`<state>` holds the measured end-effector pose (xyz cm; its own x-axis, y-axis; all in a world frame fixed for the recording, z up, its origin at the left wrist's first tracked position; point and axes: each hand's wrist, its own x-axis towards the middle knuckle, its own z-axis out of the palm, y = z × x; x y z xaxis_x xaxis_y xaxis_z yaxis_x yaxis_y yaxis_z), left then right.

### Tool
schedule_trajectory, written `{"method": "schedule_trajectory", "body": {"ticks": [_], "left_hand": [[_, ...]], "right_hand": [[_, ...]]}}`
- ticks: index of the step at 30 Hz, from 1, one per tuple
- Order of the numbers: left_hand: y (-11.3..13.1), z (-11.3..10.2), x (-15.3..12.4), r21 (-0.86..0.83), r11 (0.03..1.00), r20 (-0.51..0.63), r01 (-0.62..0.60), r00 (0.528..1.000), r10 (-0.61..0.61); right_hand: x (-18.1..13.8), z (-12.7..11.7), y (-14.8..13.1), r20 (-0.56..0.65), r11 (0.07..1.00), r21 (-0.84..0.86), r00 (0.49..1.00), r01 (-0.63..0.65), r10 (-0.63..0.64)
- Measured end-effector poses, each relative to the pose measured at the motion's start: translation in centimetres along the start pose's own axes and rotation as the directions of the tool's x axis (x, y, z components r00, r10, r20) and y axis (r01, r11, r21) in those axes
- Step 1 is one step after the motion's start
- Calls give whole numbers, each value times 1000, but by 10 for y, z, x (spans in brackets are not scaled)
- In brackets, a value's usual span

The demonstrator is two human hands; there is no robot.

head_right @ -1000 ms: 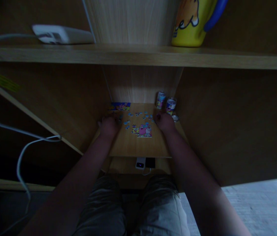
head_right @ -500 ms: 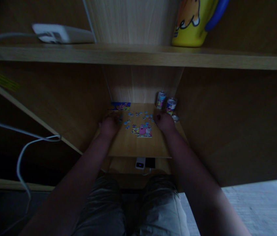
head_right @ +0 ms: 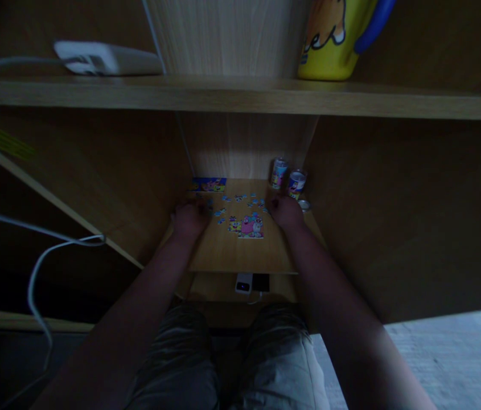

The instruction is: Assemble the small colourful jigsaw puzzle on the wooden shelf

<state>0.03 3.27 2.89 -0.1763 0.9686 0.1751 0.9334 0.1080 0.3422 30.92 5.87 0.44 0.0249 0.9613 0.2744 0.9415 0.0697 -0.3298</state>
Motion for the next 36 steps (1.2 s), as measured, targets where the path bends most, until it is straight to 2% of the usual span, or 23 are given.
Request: {"method": "schedule_trajectory", "body": {"ticks": [6, 9, 13, 15, 18, 21, 26, 31, 33, 36], "left_hand": [[-11, 8, 8, -94, 996, -31, -7, 1000, 5], [-15, 13, 14, -299, 952, -62, -65, 997, 48], [-12, 22, 19, -640, 747, -128, -183, 983, 132], [-7, 27, 18, -744, 635, -105, -206, 975, 194], [0, 35, 15, -847, 497, -24, -187, 949, 316], [4, 41, 11, -871, 447, -7, -204, 915, 404], [13, 38, 0, -813, 490, -54, -314, 879, 474], [18, 35, -9, -778, 490, -80, -392, 836, 543], [19, 38, -8, -785, 472, -79, -401, 821, 566], [19, 39, -8, -777, 460, -114, -431, 813, 571]], "right_hand": [[1, 2, 3, -9, 999, 33, 1000, 14, -14], [2, 4, 5, -29, 995, 96, 1000, 13, -11], [0, 6, -3, -61, 928, 352, 993, 120, -105], [-2, 6, -9, -49, 850, 495, 982, 181, -180], [-4, 7, -17, -16, 759, 628, 978, 171, -207], [-5, 8, -22, 8, 687, 710, 975, 152, -223], [-6, 7, -27, 101, 629, 772, 960, 90, -261], [-11, 9, -34, 207, 576, 817, 914, 35, -349], [-11, 11, -35, 210, 576, 816, 911, 36, -355], [-6, 11, -31, 143, 596, 801, 945, 64, -293]]}}
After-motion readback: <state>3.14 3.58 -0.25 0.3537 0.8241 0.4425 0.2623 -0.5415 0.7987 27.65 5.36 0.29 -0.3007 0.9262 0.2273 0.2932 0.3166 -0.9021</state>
